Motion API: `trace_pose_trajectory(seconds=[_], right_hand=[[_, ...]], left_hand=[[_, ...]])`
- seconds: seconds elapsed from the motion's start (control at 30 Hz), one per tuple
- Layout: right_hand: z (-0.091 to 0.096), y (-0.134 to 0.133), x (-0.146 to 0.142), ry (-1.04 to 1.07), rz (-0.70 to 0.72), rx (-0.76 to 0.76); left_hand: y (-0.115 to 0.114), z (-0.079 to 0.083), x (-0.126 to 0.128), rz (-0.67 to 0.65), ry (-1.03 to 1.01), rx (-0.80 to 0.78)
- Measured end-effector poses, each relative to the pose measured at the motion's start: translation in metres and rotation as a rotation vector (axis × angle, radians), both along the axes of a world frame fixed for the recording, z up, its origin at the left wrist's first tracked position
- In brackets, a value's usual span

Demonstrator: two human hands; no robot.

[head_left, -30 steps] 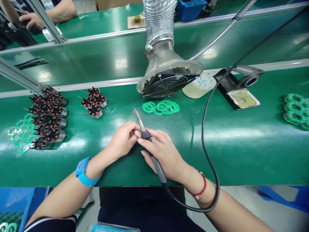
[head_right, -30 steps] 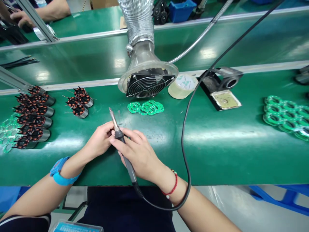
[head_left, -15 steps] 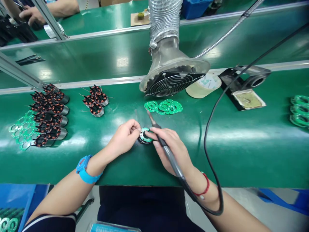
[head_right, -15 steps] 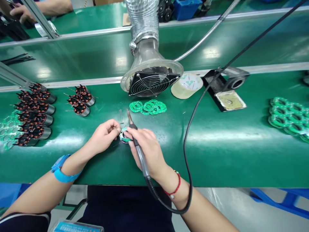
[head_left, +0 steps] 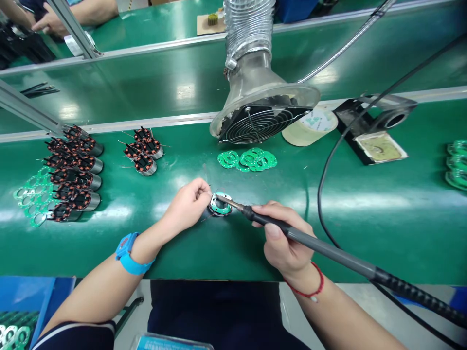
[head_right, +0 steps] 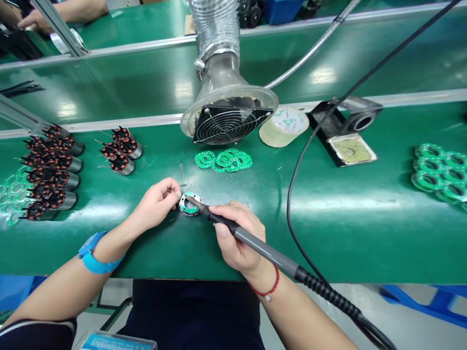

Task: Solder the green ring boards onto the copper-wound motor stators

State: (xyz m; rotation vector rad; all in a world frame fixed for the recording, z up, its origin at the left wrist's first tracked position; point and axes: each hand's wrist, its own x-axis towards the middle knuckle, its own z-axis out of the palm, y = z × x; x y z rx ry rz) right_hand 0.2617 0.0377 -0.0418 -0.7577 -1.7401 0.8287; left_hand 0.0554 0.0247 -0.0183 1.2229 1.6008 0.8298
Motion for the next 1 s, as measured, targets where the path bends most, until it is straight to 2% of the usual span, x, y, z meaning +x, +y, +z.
trace_pose_trajectory(seconds=[0.27, 0.47, 0.63, 0.73, 0.8, 0.9, 1.0], right_hand=[[0.000, 0.002, 0.000, -0.007, 0.047, 0.030], [0.007, 0.003, 0.000, -0.018, 0.013, 0.058], [0.031, 0.008, -0.010, -0.315, 0.101, 0.028], [0.037, 0.011, -0.022, -0.551, 0.190, 0.095], [0.034, 0.013, -0.029, -0.631, 0.239, 0.145], [0.023, 0.016, -0.033, -0.617, 0.235, 0.148], [0.012, 0.017, -0.031, -0.570, 0.156, 0.131]], left_hand=[[-0.001, 0.005, 0.002, 0.014, 0.033, 0.007], [-0.002, 0.005, 0.002, 0.011, 0.061, 0.018], [-0.002, 0.004, 0.003, -0.010, 0.120, 0.053], [-0.001, 0.004, 0.004, -0.014, 0.142, 0.084], [-0.001, 0.004, 0.004, -0.017, 0.158, 0.098], [-0.002, 0.006, -0.001, -0.036, 0.157, 0.076], [-0.007, 0.009, -0.009, -0.183, 0.157, 0.018]])
